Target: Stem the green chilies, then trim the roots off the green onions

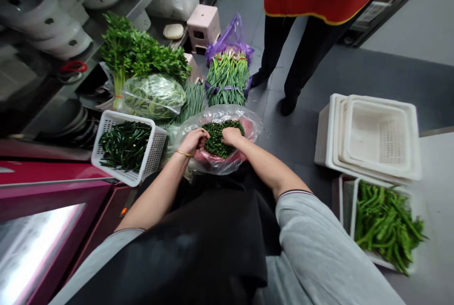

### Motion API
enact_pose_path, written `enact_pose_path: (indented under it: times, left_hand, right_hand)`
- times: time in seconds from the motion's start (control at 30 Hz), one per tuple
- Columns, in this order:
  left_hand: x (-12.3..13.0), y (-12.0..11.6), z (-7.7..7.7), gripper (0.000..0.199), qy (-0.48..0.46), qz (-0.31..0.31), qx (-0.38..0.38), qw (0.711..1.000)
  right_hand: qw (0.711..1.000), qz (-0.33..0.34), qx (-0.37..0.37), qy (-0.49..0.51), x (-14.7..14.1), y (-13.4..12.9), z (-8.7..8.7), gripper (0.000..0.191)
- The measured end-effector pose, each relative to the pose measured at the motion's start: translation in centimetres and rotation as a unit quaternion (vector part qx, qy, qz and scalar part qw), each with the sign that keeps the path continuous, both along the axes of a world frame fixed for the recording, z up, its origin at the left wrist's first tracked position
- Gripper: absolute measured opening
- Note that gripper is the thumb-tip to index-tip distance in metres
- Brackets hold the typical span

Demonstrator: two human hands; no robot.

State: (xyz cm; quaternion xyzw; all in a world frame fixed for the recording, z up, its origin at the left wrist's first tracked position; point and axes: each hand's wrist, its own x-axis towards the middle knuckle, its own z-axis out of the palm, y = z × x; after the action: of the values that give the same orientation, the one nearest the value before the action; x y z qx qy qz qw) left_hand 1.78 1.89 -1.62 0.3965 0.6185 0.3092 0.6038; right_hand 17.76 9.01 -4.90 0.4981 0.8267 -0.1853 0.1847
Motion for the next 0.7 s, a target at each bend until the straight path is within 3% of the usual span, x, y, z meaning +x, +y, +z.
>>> enact_pose_path:
  times: [0.03,0.1,0.27,0.4,0.5,0.6,0.7]
  left_hand:
    - [-0.2,0.2,-0.2,0.004,-0.01,0.052,-0.015,0.998]
    - [-0.1,0.5,-0.8,0.007,-0.011,0.073,-0.022,0.997]
    - [1.4,2.4,-3.0,0.021,0.096,-0.024,0.056,0.994]
    - [0.9,4.0,-3.6,0.022,0.286,-0.051,0.121,0.949]
    - [0.6,4.1,-3.5,0.023,0.341,-0.084,0.129,0.927]
    - [1.7,4.2,-3.6,0.029,0.428,-0.144,0.099,0.887]
    - [3.1,5.3,-4.2,0.045,0.492,-0.149,0.045,0.856]
  right_hand:
    - [1.0,-0.004,-0.004,0.002,-0.2,0.2,0.0,0.035]
    - [1.0,-0.007,0.0,0.02,0.0,0.9,0.4,0.032]
    - [0.992,-0.011,0.017,0.124,2.8,2.4,2.4,0.03]
    - [0.998,-0.017,0.009,0.064,4.3,2.4,2.9,0.026]
    - [0.999,-0.021,0.031,0.03,4.5,2.1,2.8,0.033]
    - [0.994,-0.05,0.088,0.047,3.9,1.8,2.8,0.039]
    - [0.997,-0.035,0.062,0.034,3.1,1.2,2.5,0.036]
